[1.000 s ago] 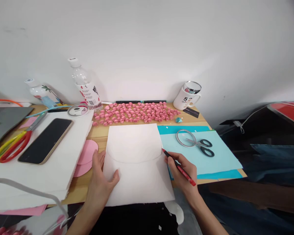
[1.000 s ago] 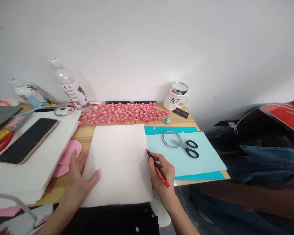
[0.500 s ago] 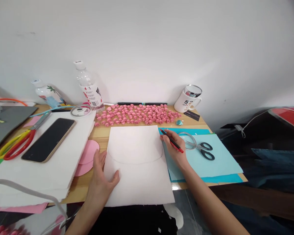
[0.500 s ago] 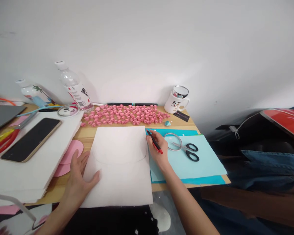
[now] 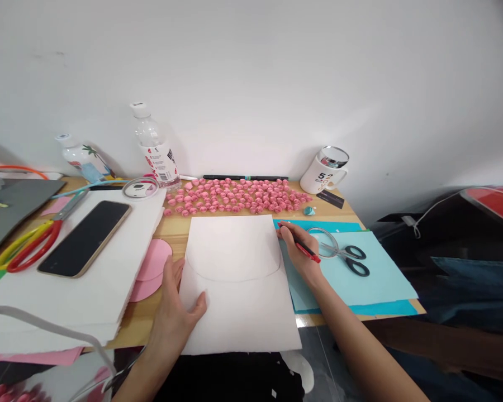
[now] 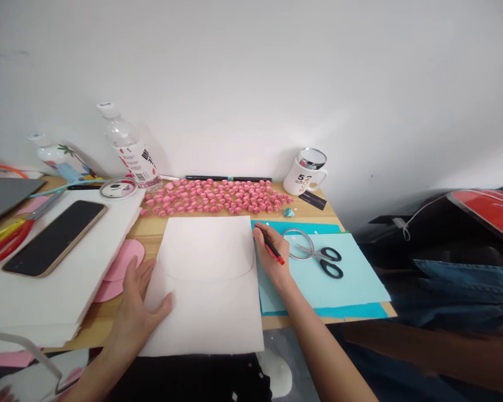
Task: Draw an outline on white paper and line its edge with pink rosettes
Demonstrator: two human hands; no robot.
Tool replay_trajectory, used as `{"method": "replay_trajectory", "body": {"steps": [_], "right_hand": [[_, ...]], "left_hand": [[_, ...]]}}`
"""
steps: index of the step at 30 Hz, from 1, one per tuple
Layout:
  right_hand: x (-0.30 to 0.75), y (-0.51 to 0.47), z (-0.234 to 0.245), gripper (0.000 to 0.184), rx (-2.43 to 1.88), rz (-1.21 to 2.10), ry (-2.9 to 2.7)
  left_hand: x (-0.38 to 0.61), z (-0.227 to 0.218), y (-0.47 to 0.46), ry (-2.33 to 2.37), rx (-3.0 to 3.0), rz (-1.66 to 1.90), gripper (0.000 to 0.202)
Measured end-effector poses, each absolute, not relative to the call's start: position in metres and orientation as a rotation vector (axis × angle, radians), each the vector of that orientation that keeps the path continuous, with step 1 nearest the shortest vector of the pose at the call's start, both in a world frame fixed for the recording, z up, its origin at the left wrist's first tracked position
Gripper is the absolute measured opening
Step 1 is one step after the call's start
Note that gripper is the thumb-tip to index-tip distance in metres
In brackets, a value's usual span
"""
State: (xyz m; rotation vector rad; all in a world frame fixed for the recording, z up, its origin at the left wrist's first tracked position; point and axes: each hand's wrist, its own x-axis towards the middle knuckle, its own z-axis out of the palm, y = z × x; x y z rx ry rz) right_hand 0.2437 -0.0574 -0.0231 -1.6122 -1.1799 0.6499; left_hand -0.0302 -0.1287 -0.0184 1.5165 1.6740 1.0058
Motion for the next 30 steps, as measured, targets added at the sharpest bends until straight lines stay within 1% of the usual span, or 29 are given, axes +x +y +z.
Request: {"method": "replay_trajectory", "body": {"steps": [8,15,23,30], "right_hand": [[0.2447,-0.0501,-0.0287,0.026,-1.661,0.542,-1.170],[0.2442,-0.0506,-0.0251,0.029,-1.616,0.451,-1.325],[0.2457,-0.0490,-0.0307,0.028,-1.602,0.424,-1.359],[0.2459,-0.0522,-0.0308,0.026,-1.620,0.393,-1.380]], "left_hand": [[-0.0302,-0.0185,-0.1285,1.679,1.534,1.005,0.094],[-0.0299,-0.0178,-0.1292,1.696,1.541,0.985,0.093],[-0.0309,-0.0195,-0.1285,1.681,1.527,0.976,0.096],[-0.0286,-0.0179,-0.1289,1.704,1.533,0.977,0.094]]}}
